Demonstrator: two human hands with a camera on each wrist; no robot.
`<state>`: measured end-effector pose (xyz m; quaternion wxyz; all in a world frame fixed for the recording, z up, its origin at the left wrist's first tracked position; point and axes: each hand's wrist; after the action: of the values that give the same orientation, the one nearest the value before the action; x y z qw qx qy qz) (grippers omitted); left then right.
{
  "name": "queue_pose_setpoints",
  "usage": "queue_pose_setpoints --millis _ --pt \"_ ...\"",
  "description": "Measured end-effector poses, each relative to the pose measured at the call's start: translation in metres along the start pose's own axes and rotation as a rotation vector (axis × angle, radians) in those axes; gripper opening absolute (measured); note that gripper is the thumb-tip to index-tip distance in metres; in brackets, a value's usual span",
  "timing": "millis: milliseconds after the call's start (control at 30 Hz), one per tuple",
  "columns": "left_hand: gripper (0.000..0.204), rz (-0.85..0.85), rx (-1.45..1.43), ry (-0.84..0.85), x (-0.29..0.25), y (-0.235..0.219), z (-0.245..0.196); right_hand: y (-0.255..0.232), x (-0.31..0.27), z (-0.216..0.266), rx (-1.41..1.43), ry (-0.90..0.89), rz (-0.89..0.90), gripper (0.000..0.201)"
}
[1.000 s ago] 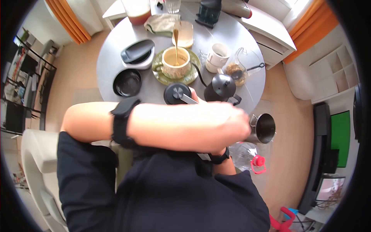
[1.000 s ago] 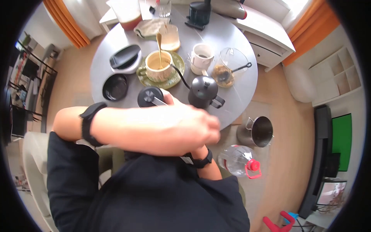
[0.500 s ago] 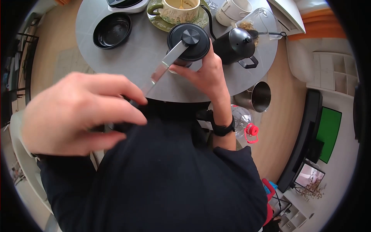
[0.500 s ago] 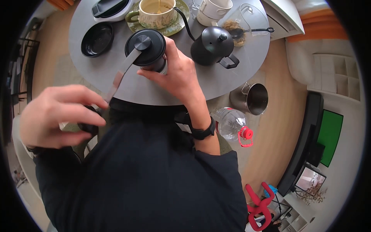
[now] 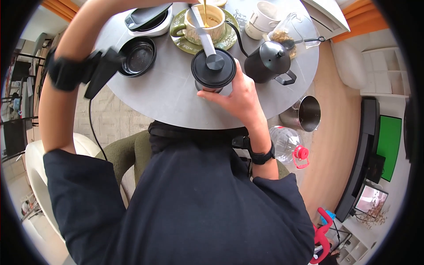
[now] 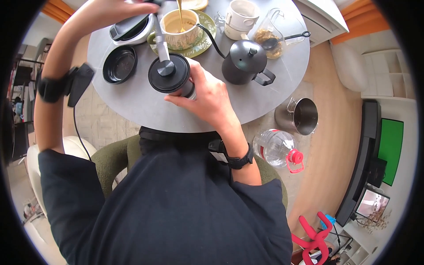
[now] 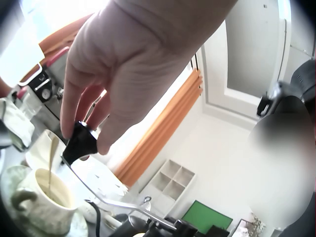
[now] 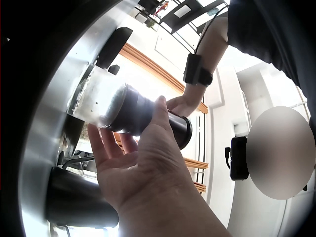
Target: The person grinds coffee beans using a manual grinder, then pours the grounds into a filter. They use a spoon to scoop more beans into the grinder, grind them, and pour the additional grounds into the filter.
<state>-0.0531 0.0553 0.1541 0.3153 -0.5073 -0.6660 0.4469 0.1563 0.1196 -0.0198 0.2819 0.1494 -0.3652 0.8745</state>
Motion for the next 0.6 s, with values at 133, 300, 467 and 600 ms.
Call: queue_pose_setpoints --millis 133,300,467,600 --pt "0.031 -0.126 0.007 0.400 0.059 0.048 -0.028 0.000 -0.001 0.001 0.009 0.076 0.048 0.072" --pt "0.034 0.295 -0.089 0.646 0.016 0.041 -0.101 -0.003 -0.009 -0.008 -0.004 0.062 0.036 0.059" --pt "0.030 0.538 -0.209 0.863 -0.090 0.060 -0.098 0.000 -0.003 0.001 0.084 0.014 -0.031 0.065" --pt "0.031 0.492 -0.075 0.784 -0.138 0.045 -0.061 0.001 0.001 0.001 0.000 -0.016 -0.015 0.073"
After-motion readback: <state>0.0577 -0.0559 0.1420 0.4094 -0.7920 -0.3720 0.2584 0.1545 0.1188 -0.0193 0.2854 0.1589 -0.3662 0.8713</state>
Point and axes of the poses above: each hand's wrist, its own x-axis towards the middle knuckle, its own y-axis out of the palm, z = x × y, and after that the axes turned 3 degrees about -z, right-handed
